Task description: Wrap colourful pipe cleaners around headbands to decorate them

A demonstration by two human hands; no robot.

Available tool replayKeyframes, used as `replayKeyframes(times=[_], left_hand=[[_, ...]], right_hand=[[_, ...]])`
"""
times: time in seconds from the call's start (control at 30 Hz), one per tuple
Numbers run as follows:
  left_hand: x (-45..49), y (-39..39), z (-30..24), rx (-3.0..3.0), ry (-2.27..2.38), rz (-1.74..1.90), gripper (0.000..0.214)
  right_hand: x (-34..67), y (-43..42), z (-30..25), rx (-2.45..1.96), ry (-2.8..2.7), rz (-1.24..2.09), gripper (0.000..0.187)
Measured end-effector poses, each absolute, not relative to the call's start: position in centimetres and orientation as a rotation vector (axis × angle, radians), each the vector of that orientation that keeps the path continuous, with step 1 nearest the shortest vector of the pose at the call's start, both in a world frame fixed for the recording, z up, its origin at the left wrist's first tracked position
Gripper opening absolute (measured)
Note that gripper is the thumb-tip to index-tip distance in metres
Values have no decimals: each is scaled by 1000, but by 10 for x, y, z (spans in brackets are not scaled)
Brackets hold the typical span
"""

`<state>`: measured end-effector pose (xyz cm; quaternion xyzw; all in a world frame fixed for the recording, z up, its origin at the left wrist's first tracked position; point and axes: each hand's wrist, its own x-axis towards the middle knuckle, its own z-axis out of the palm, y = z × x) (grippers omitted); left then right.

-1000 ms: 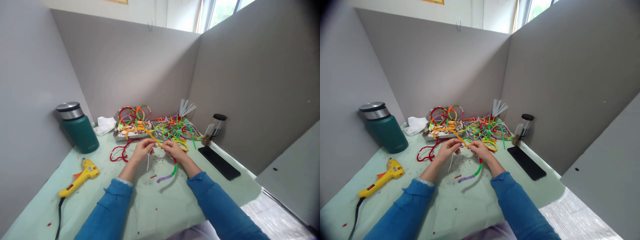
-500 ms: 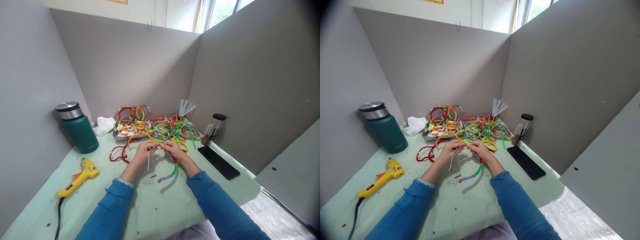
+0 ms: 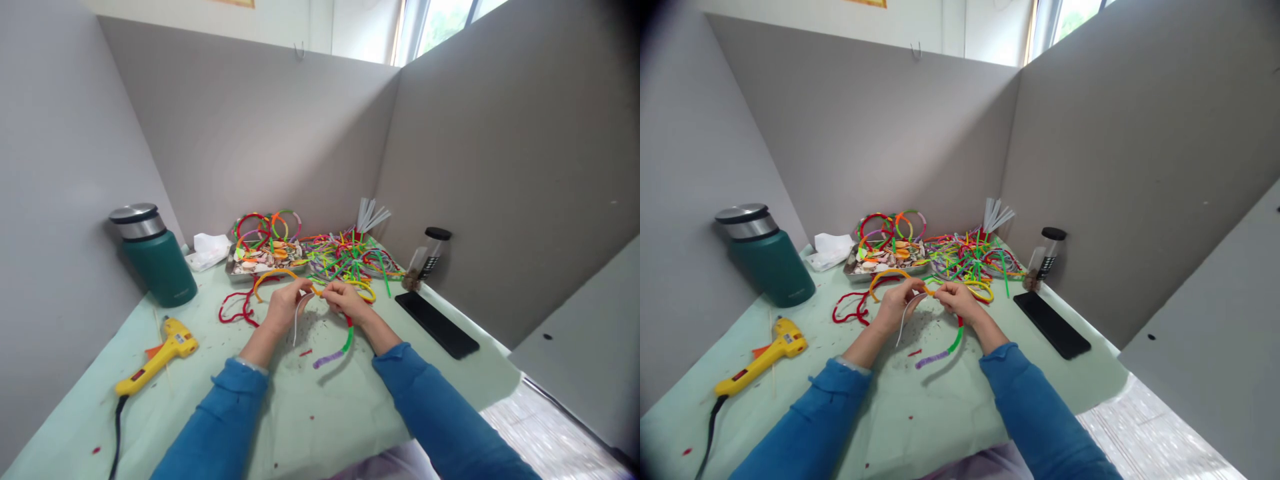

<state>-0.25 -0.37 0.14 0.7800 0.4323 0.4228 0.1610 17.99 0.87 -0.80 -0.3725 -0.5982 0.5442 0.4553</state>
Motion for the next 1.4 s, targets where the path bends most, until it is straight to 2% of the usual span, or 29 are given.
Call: replayKeyframes(times=[0.4, 0.63, 0.8, 1.1, 1.4], left_hand=[[0, -6, 1, 2425, 1127, 1308, 27], [1, -8, 1, 2670, 1202, 1107, 30], [-1, -3, -6, 2739, 1311, 1107, 30], [-3, -1, -6, 2947, 1266, 1239, 19], [-2, -3, -4, 2720, 1176, 1332, 27]], right_hand=[[180, 8, -7, -857, -1406, 1392, 24], [180, 9, -8, -886, -1409, 1343, 25], [181, 11, -9, -915, -1428, 1254, 28], [180, 9, -7, -926, -1464, 1168, 26], [181, 7, -6, -868, -1468, 1303, 24]])
